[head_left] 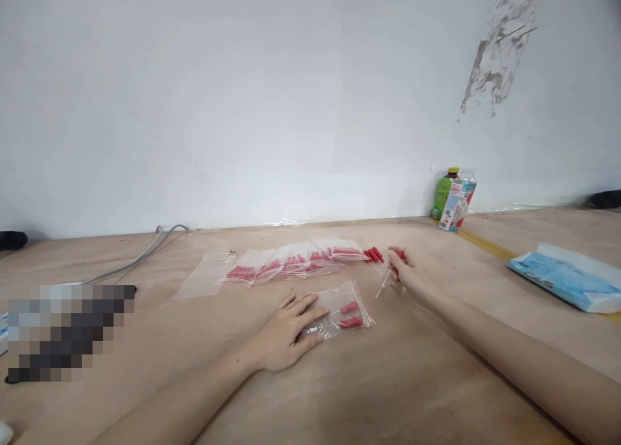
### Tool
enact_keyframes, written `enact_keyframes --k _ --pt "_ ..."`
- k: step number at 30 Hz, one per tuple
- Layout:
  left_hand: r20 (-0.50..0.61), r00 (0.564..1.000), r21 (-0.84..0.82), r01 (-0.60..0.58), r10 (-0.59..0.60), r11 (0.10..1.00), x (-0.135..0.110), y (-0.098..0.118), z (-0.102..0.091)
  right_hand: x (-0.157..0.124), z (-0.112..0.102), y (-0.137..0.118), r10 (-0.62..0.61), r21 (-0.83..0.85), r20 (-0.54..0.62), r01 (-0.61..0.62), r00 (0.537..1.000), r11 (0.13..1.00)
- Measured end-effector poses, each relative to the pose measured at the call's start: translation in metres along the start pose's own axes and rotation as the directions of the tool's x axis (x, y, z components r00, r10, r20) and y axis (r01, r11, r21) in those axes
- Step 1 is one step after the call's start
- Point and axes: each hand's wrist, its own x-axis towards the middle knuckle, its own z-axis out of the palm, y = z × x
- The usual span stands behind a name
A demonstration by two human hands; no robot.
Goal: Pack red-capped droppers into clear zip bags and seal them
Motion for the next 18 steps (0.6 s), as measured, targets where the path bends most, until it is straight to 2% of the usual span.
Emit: enact_keyframes --k 3,6,9,12,15,18 --pt "0.004 1.0 0.005 0.01 -0.01 1.0 0.0 0.0 0.0 -0.018 0.014 0.002 0.052 0.164 -0.087 -0.037 0.995 0.986" --pt "-0.001 1.0 0.005 0.007 -0.007 1.0 0.0 0.0 0.001 -0.03 0.025 0.003 0.146 0.315 0.019 -0.145 0.989 0.938" --pt "-0.004 1.0 -0.008 0.001 -0.001 1.0 0.0 -0.001 0.001 -0.037 0.029 0.002 0.124 0.367 0.168 -0.179 0.978 0.913" --pt "-0.003 1.0 -0.019 0.003 -0.003 1.0 0.001 -0.001 0.001 -0.043 0.03 -0.002 0.053 0.291 0.278 -0.137 0.959 0.947" --pt "-0.003 1.0 -0.023 0.002 -0.002 1.0 0.001 0.0 0.001 -0.048 0.029 -0.005 -0.029 0.138 0.366 -0.024 0.93 0.99" --pt "-0.012 1.0 -0.025 -0.001 0.001 1.0 0.001 0.001 0.0 -0.049 0.029 -0.006 -0.048 -0.011 0.429 0.059 0.902 0.998"
